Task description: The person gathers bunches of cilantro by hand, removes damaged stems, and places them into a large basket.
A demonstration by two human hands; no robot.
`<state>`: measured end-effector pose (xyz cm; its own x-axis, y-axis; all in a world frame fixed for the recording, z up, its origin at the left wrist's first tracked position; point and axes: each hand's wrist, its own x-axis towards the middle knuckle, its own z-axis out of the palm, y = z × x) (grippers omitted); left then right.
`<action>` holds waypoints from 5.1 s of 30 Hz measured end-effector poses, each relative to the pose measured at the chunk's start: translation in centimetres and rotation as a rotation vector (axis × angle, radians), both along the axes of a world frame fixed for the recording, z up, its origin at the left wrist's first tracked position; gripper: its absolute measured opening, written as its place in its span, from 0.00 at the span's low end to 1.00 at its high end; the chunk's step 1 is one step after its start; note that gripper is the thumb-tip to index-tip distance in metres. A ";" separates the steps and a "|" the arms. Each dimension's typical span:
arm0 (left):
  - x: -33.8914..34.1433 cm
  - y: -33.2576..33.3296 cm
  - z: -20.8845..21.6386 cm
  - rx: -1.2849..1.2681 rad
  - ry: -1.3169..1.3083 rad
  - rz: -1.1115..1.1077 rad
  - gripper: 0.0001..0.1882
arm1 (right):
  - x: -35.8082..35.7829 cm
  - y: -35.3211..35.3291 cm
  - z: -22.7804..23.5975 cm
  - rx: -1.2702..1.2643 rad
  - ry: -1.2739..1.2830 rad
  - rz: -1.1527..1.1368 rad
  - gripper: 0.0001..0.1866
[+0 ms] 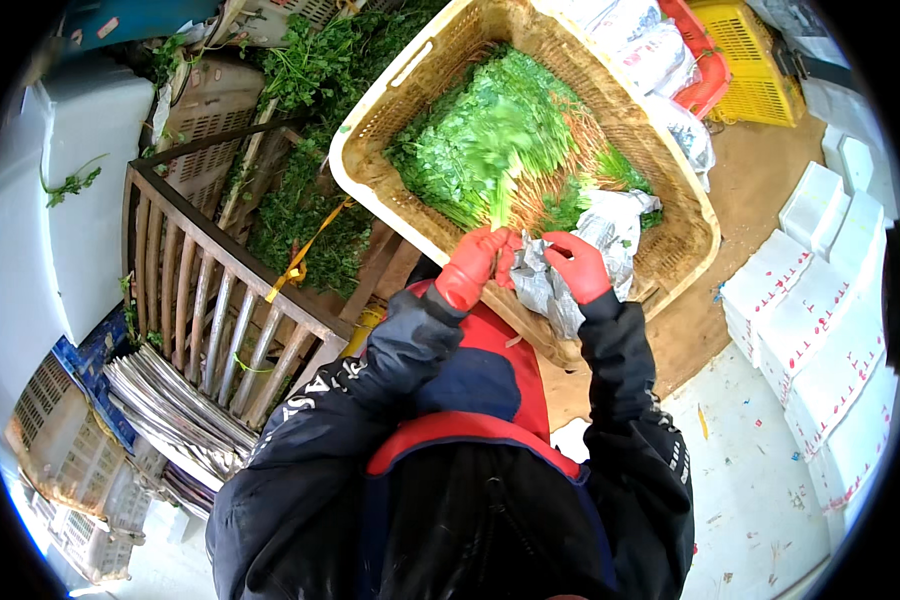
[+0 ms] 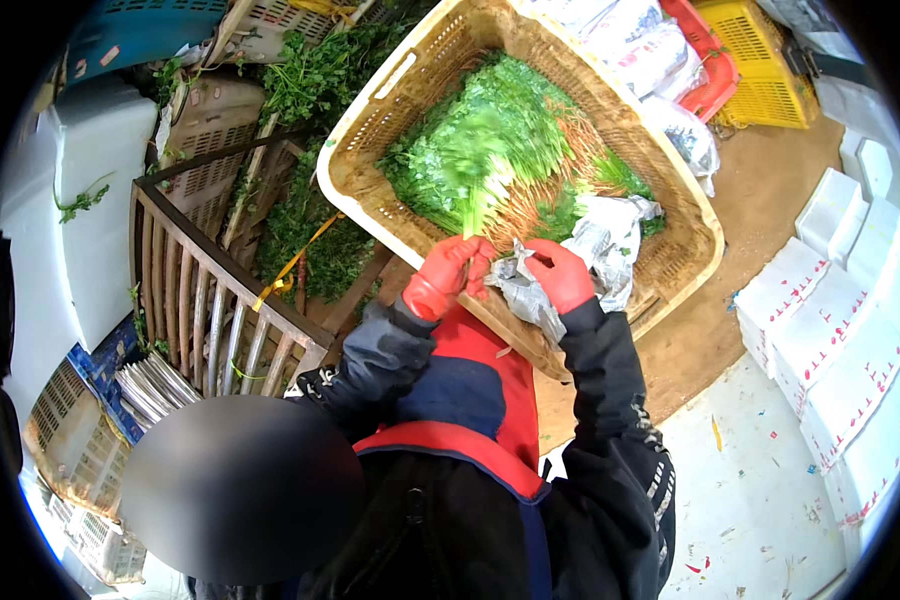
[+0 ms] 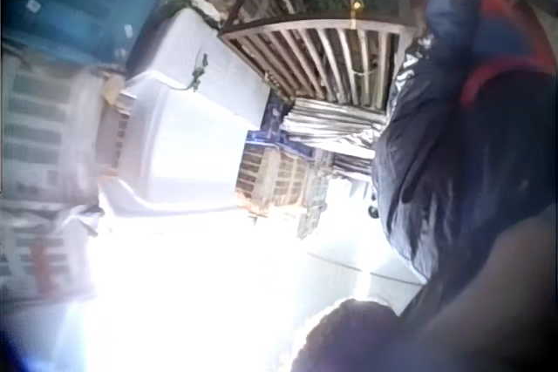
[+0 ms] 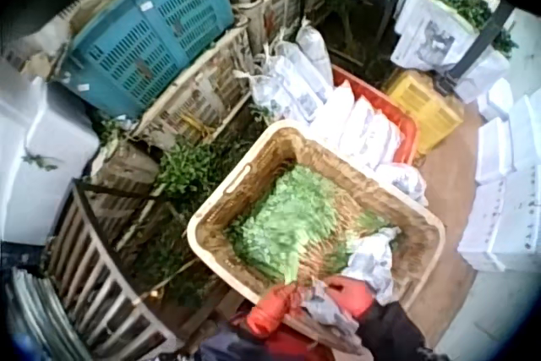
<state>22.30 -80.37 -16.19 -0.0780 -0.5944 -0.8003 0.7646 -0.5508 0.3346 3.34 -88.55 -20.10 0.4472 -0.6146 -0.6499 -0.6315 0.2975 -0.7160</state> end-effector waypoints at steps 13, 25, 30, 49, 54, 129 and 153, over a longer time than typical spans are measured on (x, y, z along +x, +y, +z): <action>-4.5 -5.5 -15.0 -0.293 -0.266 0.007 0.15 | 6.0 -4.0 -8.1 0.297 -0.483 -0.453 0.08; -1.2 -14.4 -23.5 -0.850 -1.647 -0.897 0.23 | 3.9 -7.0 -21.1 -0.619 0.149 0.010 0.15; -0.3 -12.9 -27.4 -0.847 -1.693 -1.116 0.29 | 0.4 -11.2 -22.9 -0.734 0.473 -0.236 0.15; 0.0 -12.1 -28.3 -0.866 -1.655 -1.036 0.30 | 0.3 -5.4 -22.0 -0.395 0.547 0.033 0.30; 0.5 -13.1 -25.7 -0.818 -1.490 -1.059 0.32 | -0.8 -7.7 -22.3 -0.421 0.436 -0.016 0.11; 4.8 -12.9 -19.8 -1.475 -1.319 -1.366 0.12 | 3.7 -0.7 -20.0 -0.612 0.300 -0.136 0.21; 21.3 -14.6 9.4 -1.126 -0.666 0.090 0.12 | 12.0 4.0 -25.3 -0.612 0.557 0.083 0.34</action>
